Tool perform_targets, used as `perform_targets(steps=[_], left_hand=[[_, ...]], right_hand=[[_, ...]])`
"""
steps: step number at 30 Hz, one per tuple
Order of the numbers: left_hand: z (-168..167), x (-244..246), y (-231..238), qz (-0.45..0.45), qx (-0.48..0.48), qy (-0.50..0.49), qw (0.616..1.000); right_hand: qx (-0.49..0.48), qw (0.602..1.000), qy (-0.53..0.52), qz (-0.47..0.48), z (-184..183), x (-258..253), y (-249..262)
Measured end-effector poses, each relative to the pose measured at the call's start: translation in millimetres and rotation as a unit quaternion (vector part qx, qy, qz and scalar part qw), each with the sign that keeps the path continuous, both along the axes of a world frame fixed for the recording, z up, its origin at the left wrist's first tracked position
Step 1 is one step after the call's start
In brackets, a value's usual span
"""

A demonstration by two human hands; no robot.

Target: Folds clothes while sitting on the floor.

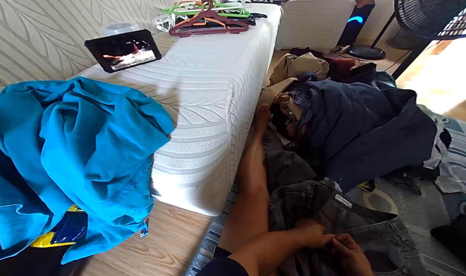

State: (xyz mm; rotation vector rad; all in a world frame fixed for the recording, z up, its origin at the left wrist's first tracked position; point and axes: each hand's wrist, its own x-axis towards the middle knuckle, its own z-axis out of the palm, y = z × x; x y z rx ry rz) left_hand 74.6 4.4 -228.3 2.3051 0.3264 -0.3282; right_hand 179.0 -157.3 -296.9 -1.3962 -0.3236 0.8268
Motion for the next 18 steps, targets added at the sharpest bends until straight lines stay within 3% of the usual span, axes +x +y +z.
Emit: perform_targets(steps=[2,9,12,13,16,18], left_hand=[[-31,14,-1,-0.008,-0.02,0.04,0.999],[-32,17,-2,-0.005,-0.024,0.064,0.998],[-26,11,-1,-0.006,-0.016,0.029,0.999],[-5,4,-1,0.003,-0.003,0.023,1.0],[137,-20,-6,0.067,-0.021,0.147,0.987],[165,-29,-6,0.082,-0.029,0.136,0.987]], right_hand=[[-0.001,1.0,0.004,-0.001,-2,1,0],[0.014,1.0,0.006,0.007,-5,2,-1],[0.024,1.0,0.006,0.012,-5,2,-1],[0.024,1.0,0.005,0.015,-5,2,-1],[0.022,1.0,0.003,0.013,-4,1,0],[0.018,1.0,0.0,0.012,-4,1,0]])
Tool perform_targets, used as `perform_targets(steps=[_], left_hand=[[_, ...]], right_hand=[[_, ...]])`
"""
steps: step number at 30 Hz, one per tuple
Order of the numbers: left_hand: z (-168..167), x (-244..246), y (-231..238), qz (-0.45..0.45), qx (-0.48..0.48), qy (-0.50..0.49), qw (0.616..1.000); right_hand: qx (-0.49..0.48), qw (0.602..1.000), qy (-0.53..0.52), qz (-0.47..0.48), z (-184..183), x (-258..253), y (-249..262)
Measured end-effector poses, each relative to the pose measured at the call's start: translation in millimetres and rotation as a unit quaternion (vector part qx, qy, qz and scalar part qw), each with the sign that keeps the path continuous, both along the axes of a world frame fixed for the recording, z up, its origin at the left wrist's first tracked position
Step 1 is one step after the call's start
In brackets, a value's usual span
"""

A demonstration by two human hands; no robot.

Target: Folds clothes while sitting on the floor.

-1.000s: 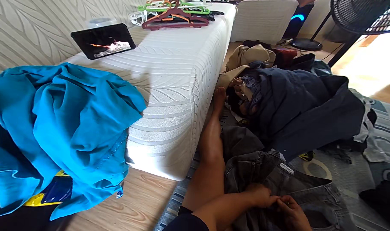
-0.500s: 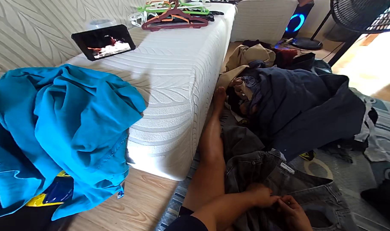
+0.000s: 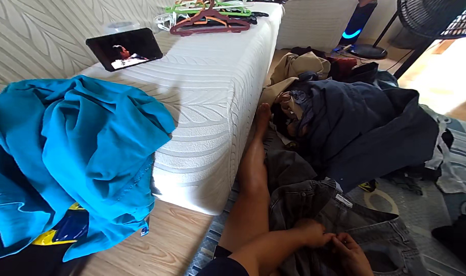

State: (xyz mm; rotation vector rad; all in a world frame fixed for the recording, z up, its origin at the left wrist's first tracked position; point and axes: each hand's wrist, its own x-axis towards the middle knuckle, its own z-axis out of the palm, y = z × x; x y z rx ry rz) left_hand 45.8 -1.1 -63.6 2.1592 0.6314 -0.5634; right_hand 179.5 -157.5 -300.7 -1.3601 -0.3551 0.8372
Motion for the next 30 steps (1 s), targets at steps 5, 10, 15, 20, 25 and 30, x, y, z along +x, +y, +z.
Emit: perform_targets(steps=[5,10,15,20,25,30], left_hand=[[-127,23,4,-0.074,0.027,-0.088,0.993],[-198,47,3,-0.073,-0.014,-0.078,0.994],[-192,46,4,-0.074,-0.015,-0.068,0.995],[-190,47,4,-0.078,-0.013,-0.061,0.995],[-189,46,4,-0.074,-0.013,-0.063,0.995],[-191,47,4,-0.075,-0.011,-0.063,0.995]], right_hand=[[-0.002,1.0,0.002,-0.007,-2,1,1],[-0.014,1.0,-0.009,0.001,-3,3,0],[-0.011,1.0,-0.007,0.001,-2,3,0],[-0.009,1.0,-0.003,-0.003,-1,3,1],[-0.017,1.0,0.003,-0.009,-2,2,1],[-0.014,1.0,0.007,-0.013,-1,2,0]])
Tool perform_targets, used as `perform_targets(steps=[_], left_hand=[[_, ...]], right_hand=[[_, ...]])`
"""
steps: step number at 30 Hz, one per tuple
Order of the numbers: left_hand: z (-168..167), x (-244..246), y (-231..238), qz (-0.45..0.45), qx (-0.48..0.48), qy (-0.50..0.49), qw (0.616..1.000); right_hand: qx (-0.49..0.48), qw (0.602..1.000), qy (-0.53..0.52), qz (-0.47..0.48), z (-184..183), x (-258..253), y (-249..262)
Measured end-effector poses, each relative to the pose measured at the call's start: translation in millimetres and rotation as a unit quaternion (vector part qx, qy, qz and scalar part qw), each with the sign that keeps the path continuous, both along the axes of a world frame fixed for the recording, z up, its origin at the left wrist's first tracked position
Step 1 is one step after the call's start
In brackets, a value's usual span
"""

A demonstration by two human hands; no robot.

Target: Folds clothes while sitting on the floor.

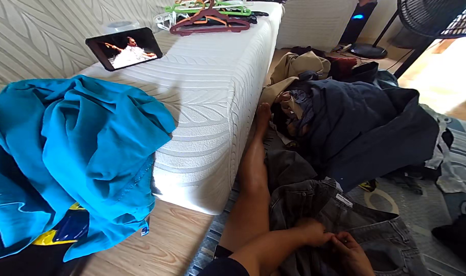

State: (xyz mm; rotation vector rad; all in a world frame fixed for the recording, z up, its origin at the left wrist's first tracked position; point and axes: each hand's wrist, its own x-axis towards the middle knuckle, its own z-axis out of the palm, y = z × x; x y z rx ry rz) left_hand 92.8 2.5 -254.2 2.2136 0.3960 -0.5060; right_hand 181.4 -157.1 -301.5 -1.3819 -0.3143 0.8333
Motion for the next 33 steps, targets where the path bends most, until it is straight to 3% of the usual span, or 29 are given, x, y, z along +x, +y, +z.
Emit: perform_targets(steps=[33], left_hand=[[-2.8,-1.2,0.7,-0.007,0.005,-0.013,1.0]], right_hand=[[0.022,1.0,0.004,-0.008,-5.7,0.5,-0.6]])
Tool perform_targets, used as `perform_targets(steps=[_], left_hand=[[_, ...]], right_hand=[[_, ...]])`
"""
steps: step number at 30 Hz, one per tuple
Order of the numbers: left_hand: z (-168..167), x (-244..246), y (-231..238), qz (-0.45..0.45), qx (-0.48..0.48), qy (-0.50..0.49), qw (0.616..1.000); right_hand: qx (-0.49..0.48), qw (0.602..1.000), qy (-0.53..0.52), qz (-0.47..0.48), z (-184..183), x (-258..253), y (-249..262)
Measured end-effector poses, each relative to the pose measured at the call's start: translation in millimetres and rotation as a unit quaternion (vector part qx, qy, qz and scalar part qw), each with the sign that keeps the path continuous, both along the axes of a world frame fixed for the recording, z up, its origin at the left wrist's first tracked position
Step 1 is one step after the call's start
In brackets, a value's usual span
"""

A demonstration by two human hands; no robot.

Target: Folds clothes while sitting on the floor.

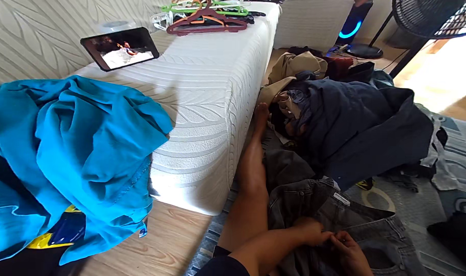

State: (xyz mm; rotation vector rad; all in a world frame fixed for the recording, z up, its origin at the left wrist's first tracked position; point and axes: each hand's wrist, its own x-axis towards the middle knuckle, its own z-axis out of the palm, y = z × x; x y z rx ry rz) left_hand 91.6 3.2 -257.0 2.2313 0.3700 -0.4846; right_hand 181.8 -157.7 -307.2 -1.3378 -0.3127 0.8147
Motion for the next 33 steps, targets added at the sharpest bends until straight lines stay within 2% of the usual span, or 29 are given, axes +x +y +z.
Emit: perform_targets(steps=[11,14,15,16,17,18,19,20,24,33], left_hand=[[-1,1,0,-0.001,-0.002,0.008,1.0],[3,-5,2,-0.004,0.007,-0.033,0.999],[25,-13,2,0.003,0.02,-0.044,0.999],[71,-23,0,0.018,0.023,-0.01,1.0],[133,-29,-5,0.054,0.011,0.068,0.996],[176,-37,-6,0.078,-0.007,0.097,0.992],[199,-43,-6,0.091,-0.023,0.1,0.991],[205,-46,-5,0.093,-0.03,0.09,0.991],[193,-45,-5,0.084,-0.016,0.074,0.994],[198,-44,-6,0.082,-0.021,0.085,0.993]], right_hand=[[-0.011,1.0,-0.015,0.007,-1,1,-1],[-0.008,1.0,-0.013,0.009,0,1,0],[-0.009,1.0,-0.014,0.011,1,1,0],[-0.012,1.0,-0.018,0.012,2,0,1],[-0.017,1.0,-0.021,0.013,3,0,1],[-0.02,0.999,-0.023,0.013,3,0,1],[-0.025,0.999,-0.025,0.012,5,-1,1],[-0.027,0.999,-0.024,0.012,6,-1,2],[-0.029,0.999,-0.018,0.006,9,-2,2],[-0.012,1.0,-0.019,0.008,6,-1,1]])
